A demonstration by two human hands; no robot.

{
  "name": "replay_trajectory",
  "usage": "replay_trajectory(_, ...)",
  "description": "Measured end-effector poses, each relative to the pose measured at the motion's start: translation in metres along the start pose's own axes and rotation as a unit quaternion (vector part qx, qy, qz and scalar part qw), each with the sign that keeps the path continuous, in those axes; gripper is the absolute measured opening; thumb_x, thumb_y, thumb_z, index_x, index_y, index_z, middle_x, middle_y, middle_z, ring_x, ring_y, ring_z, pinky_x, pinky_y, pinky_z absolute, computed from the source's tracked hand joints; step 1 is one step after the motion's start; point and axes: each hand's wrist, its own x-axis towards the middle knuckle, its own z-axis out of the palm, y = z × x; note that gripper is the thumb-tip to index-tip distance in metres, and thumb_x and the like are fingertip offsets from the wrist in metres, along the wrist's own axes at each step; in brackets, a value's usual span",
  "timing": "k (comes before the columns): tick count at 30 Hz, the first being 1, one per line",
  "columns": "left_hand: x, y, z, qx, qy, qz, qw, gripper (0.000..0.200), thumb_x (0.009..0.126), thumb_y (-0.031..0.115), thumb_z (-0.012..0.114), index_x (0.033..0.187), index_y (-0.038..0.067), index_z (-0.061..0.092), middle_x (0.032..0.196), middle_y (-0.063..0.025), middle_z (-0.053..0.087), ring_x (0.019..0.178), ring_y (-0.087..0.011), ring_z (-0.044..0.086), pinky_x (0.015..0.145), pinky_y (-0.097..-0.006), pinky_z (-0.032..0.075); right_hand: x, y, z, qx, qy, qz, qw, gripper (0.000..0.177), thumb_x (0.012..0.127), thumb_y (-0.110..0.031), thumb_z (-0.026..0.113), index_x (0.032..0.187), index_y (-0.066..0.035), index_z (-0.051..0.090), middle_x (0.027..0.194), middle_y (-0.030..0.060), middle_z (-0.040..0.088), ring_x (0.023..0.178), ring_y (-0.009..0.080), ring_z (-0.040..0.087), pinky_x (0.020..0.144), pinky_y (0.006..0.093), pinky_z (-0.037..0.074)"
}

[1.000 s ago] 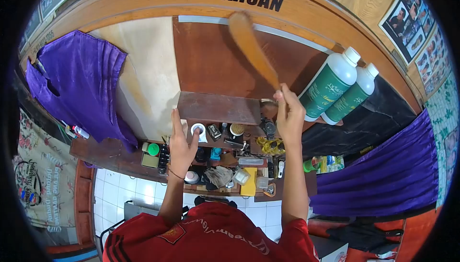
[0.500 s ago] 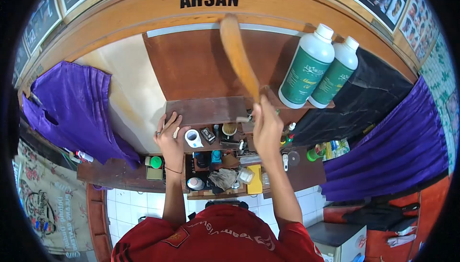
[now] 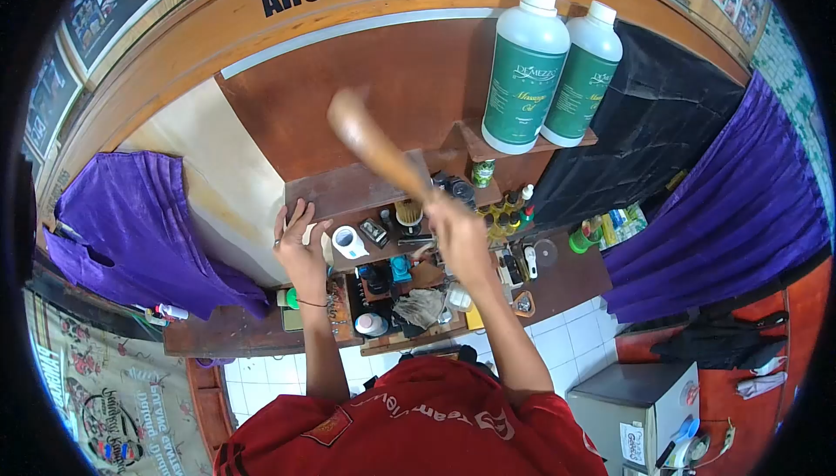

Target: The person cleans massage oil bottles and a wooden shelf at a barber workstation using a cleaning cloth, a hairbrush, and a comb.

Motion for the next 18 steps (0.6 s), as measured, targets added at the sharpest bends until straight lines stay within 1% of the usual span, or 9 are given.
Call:
replay_trajectory(3,0.003,-0.001,0.001,-0.017,0.004,0.006,1.000,0.033,0.070,0.009,0.078,0.103,0.004,0.074,0.114,-0.0139,0.068,0.120,-0.0362,0.055,0.101,-0.0432,0.042,-0.019,-0.004,0.009,-0.058,-0.031,-0.032,0.997,0.020,0.095,-0.009,0.054,0.105,0.004,0.064,0.091,0.0224,0.067,0.079,0.0333,0.067,0.071,0.0400,0.053)
replay_trajectory(5,0.002,0.000,0.000,-0.014,0.006,0.014,1.000,0.033,0.069,0.006,0.079,0.102,0.003,0.074,0.113,-0.0161,0.068,0.118,-0.0381,0.055,0.102,-0.0433,0.043,-0.017,-0.011,0.010,0.043,0.050,0.040,0.997,0.022,0.098,-0.011,0.051,0.113,0.002,0.059,0.084,0.0150,0.065,0.073,0.0244,0.064,0.068,0.0350,0.051)
replay_trajectory(7,0.001,0.000,0.000,-0.013,0.007,0.011,1.000,0.034,0.069,0.007,0.079,0.102,0.003,0.074,0.113,-0.0161,0.068,0.118,-0.0383,0.056,0.102,-0.0435,0.043,-0.004,-0.019,0.012,0.115,0.123,0.087,0.982,0.024,0.103,-0.015,0.044,0.119,0.001,0.052,0.078,0.0010,0.054,0.067,0.0074,0.050,0.060,0.0239,0.044)
replay_trajectory(9,0.001,0.002,0.000,-0.021,0.013,0.007,1.000,0.034,0.069,0.007,0.079,0.102,0.003,0.074,0.113,-0.0155,0.068,0.117,-0.0385,0.056,0.103,-0.0435,0.043,0.009,-0.017,0.008,0.150,0.132,0.134,0.971,0.025,0.104,-0.017,0.044,0.118,0.001,0.053,0.077,0.0006,0.053,0.067,0.0067,0.049,0.060,0.0231,0.042)
replay_trajectory(10,0.002,0.002,0.000,-0.021,0.012,0.006,1.000,0.034,0.069,0.007,0.079,0.102,0.003,0.074,0.113,-0.0155,0.068,0.117,-0.0385,0.056,0.103,-0.0435,0.043,0.011,-0.005,0.006,0.083,0.111,0.135,0.981,0.026,0.103,-0.018,0.046,0.119,0.001,0.053,0.078,0.0028,0.054,0.067,0.0093,0.051,0.061,0.0252,0.044)
replay_trajectory(13,0.002,0.000,-0.002,-0.021,0.007,0.008,1.000,0.033,0.069,0.009,0.079,0.102,0.004,0.074,0.113,-0.0137,0.069,0.118,-0.0376,0.056,0.102,-0.0433,0.043,0.002,0.017,-0.006,-0.045,0.021,0.038,0.998,0.028,0.100,-0.019,0.052,0.120,0.000,0.056,0.085,0.0132,0.060,0.076,0.0191,0.060,0.071,0.0328,0.049)
replay_trajectory(15,0.003,0.000,-0.003,-0.009,0.005,0.014,1.000,0.033,0.070,0.009,0.079,0.102,0.004,0.074,0.113,-0.0132,0.069,0.118,-0.0370,0.056,0.100,-0.0434,0.044,0.002,0.021,-0.015,-0.127,0.058,-0.055,0.989,0.026,0.099,-0.019,0.053,0.117,0.000,0.057,0.087,0.0156,0.062,0.078,0.0208,0.062,0.072,0.0329,0.049)
replay_trajectory(16,0.003,-0.001,-0.002,-0.011,0.006,0.009,1.000,0.032,0.070,0.009,0.078,0.102,0.005,0.074,0.113,-0.0126,0.069,0.118,-0.0364,0.056,0.100,-0.0435,0.044,0.006,0.019,-0.022,-0.124,0.061,-0.017,0.990,0.024,0.098,-0.016,0.053,0.115,0.001,0.057,0.087,0.0155,0.062,0.079,0.0222,0.062,0.073,0.0318,0.048)
replay_trajectory(18,0.002,0.001,-0.002,-0.009,0.008,0.001,1.000,0.032,0.071,0.009,0.078,0.102,0.005,0.074,0.113,-0.0124,0.069,0.119,-0.0362,0.056,0.099,-0.0435,0.044,0.023,0.009,-0.035,-0.098,0.110,-0.059,0.987,0.020,0.100,-0.010,0.049,0.115,0.001,0.055,0.080,0.0091,0.058,0.073,0.0142,0.055,0.068,0.0289,0.047)
